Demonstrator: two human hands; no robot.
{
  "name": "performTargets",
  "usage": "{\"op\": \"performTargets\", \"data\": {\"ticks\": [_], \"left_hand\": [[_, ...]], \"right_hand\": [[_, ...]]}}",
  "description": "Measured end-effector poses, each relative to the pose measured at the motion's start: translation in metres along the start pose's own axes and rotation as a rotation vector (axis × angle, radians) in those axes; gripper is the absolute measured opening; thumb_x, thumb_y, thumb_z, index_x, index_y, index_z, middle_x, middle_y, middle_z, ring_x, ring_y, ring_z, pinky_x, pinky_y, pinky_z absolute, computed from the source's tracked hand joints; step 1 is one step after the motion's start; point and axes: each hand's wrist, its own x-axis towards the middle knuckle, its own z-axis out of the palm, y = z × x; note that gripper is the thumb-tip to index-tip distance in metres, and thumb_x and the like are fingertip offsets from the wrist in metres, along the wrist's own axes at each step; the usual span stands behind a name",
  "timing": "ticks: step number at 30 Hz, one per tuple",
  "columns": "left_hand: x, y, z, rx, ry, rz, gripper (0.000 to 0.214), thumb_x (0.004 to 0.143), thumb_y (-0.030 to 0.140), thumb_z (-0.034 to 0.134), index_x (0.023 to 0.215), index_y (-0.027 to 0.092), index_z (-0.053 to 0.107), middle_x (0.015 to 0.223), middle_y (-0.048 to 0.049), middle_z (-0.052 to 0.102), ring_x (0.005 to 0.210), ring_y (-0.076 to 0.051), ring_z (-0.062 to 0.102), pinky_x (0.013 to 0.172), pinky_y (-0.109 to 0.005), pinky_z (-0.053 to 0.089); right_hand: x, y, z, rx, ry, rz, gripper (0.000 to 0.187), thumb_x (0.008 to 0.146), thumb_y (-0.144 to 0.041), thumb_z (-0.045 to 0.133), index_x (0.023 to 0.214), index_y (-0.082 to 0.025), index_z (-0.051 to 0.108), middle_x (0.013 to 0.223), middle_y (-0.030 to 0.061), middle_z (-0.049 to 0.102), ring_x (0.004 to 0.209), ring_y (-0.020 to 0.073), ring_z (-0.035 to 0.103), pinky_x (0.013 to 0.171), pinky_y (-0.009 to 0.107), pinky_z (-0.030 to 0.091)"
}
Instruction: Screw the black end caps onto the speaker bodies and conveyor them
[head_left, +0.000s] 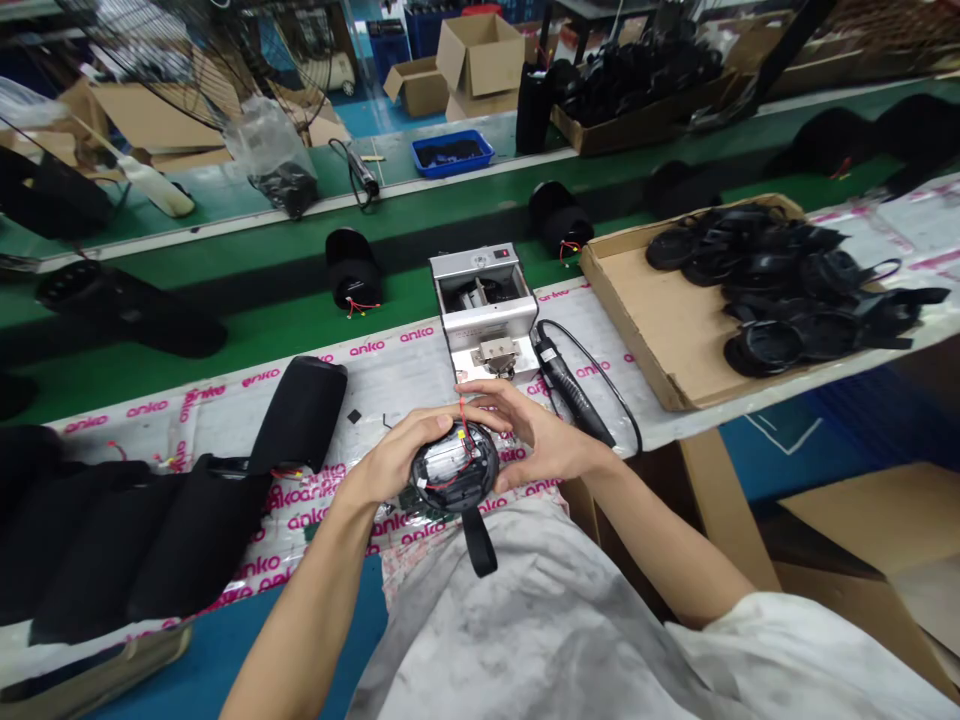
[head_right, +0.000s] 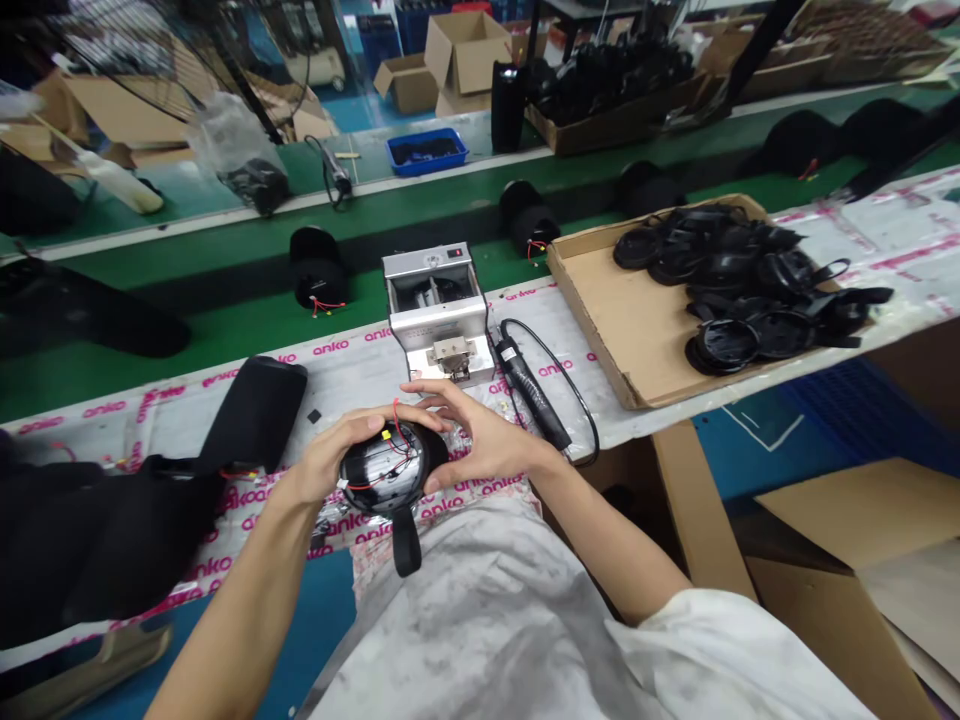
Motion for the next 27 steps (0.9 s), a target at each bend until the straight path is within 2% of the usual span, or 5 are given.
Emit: {"op": "performTargets", "data": {"ticks": [9, 15, 20, 23, 27], "left_hand": [[0.001, -0.003, 0.000, -0.054, -0.020, -0.019, 0.054, 0.111, 0.047, 0.047, 0.116, 0.011, 0.086, 0.121, -0.0158, 0.084, 0.109, -0.033, 0.078, 0.099, -0.037, 0.056], [-0.001, -0.004, 0.001, -0.068, 0.013, -0.015, 0.050, 0.111, 0.046, 0.049, 0.115, 0.012, 0.085, 0.119, -0.0153, 0.084, 0.108, -0.030, 0.077, 0.101, -0.035, 0.054], [0.000, -0.006, 0.003, -0.121, 0.003, -0.024, 0.051, 0.110, 0.048, 0.050, 0.114, 0.011, 0.084, 0.116, -0.0163, 0.084, 0.105, -0.030, 0.077, 0.097, -0.036, 0.057], [0.000, -0.007, 0.005, -0.145, 0.015, -0.006, 0.050, 0.109, 0.048, 0.051, 0.111, 0.010, 0.085, 0.111, -0.0157, 0.084, 0.100, -0.029, 0.077, 0.095, -0.035, 0.057], [0.001, -0.006, 0.005, -0.150, 0.022, 0.020, 0.050, 0.110, 0.047, 0.051, 0.110, 0.010, 0.085, 0.110, -0.0155, 0.084, 0.099, -0.028, 0.077, 0.094, -0.034, 0.057]], "right_hand": [[0.006, -0.007, 0.001, -0.053, 0.001, -0.049, 0.117, 0.065, -0.045, 0.113, 0.165, -0.039, 0.051, 0.173, 0.0076, 0.046, 0.157, 0.0311, 0.050, 0.132, 0.044, 0.046], [0.005, -0.049, -0.043, -0.231, 0.385, -0.006, 0.055, 0.091, -0.060, 0.090, 0.130, -0.027, 0.069, 0.141, 0.0082, 0.072, 0.122, 0.0249, 0.073, 0.112, 0.041, 0.060], [-0.018, -0.062, -0.084, -0.632, 0.645, 0.331, 0.043, 0.093, -0.060, 0.081, 0.085, -0.023, 0.061, 0.065, 0.0007, 0.062, 0.060, 0.0205, 0.058, 0.063, 0.033, 0.046], [-0.022, -0.037, -0.085, -0.856, 0.687, 0.539, 0.041, 0.082, -0.053, 0.088, 0.092, -0.023, 0.062, 0.062, 0.0011, 0.058, 0.062, 0.0261, 0.057, 0.066, 0.035, 0.040], [-0.020, -0.018, -0.082, -0.979, 0.710, 0.597, 0.050, 0.072, -0.052, 0.093, 0.099, -0.022, 0.062, 0.067, 0.0010, 0.055, 0.071, 0.0298, 0.059, 0.073, 0.038, 0.044]]}}
